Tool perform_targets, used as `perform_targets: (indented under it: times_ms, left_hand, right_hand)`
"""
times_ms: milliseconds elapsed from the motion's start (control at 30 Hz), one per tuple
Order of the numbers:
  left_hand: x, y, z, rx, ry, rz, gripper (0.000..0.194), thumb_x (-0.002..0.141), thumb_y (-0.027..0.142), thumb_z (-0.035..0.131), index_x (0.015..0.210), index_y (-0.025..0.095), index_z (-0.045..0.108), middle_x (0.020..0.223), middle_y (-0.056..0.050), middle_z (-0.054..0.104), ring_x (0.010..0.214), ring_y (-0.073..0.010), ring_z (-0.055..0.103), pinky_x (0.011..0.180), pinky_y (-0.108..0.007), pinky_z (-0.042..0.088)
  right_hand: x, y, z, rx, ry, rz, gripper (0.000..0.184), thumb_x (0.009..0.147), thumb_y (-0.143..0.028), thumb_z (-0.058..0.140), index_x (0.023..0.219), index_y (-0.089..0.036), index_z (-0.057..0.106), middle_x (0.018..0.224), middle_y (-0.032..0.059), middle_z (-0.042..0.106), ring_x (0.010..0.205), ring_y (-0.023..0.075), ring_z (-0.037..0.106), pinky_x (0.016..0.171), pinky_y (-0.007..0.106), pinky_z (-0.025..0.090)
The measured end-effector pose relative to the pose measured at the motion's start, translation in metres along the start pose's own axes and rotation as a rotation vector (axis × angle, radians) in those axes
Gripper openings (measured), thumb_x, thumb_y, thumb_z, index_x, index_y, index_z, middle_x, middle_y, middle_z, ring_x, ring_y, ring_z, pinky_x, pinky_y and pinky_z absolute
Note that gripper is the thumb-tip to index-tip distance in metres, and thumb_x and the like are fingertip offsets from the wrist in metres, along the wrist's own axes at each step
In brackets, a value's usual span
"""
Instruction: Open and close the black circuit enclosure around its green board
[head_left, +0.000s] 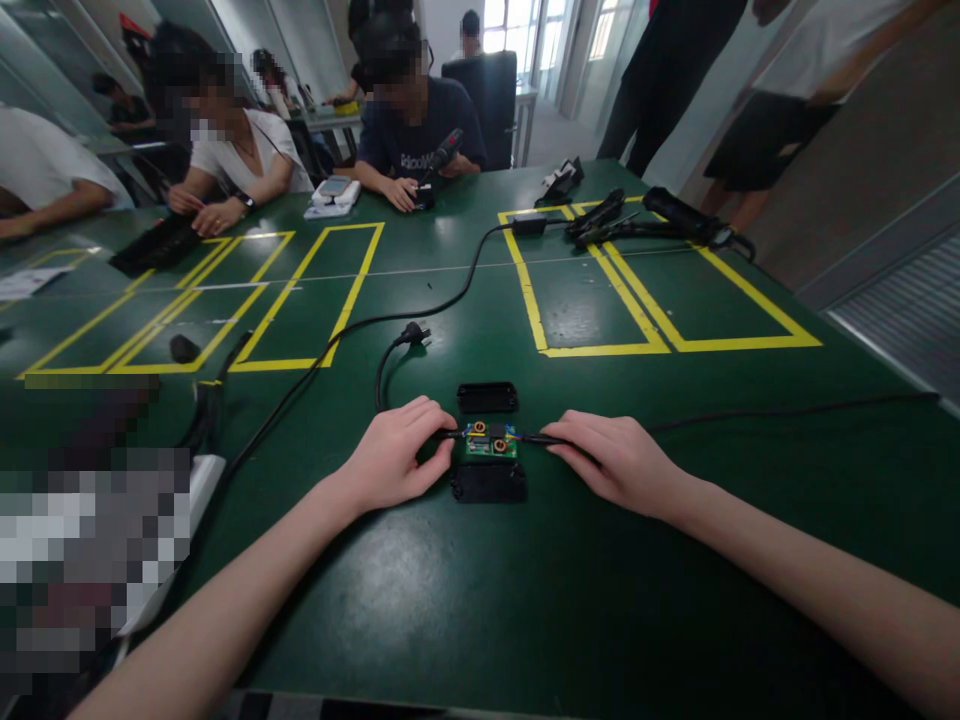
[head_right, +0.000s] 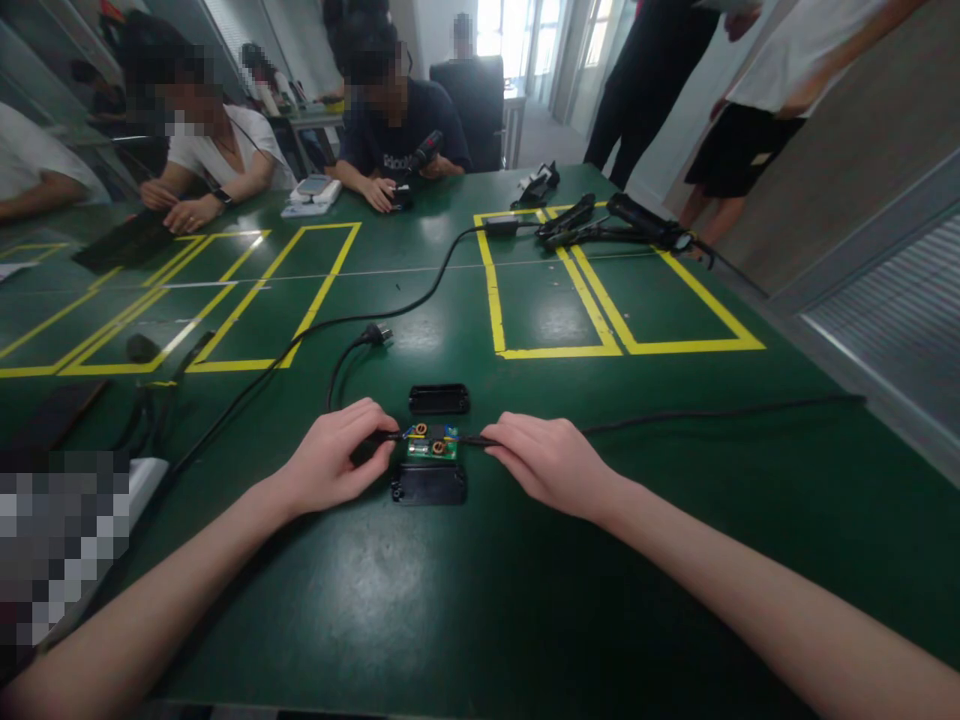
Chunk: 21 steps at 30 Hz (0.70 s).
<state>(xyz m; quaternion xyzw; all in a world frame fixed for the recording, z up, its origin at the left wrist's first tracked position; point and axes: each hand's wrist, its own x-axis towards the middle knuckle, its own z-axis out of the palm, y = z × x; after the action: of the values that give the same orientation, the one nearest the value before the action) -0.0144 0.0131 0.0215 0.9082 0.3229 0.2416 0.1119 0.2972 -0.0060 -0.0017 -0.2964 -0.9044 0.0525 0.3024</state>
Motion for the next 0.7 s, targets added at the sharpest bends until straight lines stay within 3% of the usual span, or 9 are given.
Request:
perform_targets:
  times_ms: [233,467,700]
  left_hand:
    - [-0.0026,0.0031,-0.0007,-0.18,-0.028,-0.002,0.009,0.091,0.02,0.052,0.091,0.019,0.06,0.075,0.0,0.063,0.063,-0.0132,0.057,0.059,-0.024,0.045]
    - [-0.0053,0.0046,-0.0008,-0.235,-0.067,0.007,0.006,0.083,0.018,0.053,0.083,0.019,0.059,0.067,0.003,0.059,0.051,-0.0081,0.049,0.05,-0.02,0.037]
    - [-0.005,0.0047,0.0008,-0.247,-0.069,0.026,0.005,0.081,0.018,0.053,0.081,0.019,0.058,0.066,0.004,0.057,0.05,-0.0082,0.048,0.05,-0.02,0.037]
  right_hand:
    - [0.0012,-0.0039,-0.0036,0.002,0.01,-0.073,0.02,0.108,-0.019,0.044,0.108,-0.016,0.064,0.083,0.0055,0.072,0.068,0.0142,0.068,0.057,0.023,0.051]
    - [-0.0004,-0.0044,-0.0031,0.004,-0.032,-0.114,0.022,0.11,-0.021,0.043,0.108,-0.013,0.063,0.082,0.005,0.072,0.065,0.0117,0.066,0.054,0.021,0.046]
    - [-0.0016,-0.0045,-0.0023,-0.008,-0.068,-0.128,0.023,0.11,-0.022,0.042,0.109,-0.013,0.063,0.08,0.0042,0.071,0.063,0.0108,0.065,0.053,0.02,0.043]
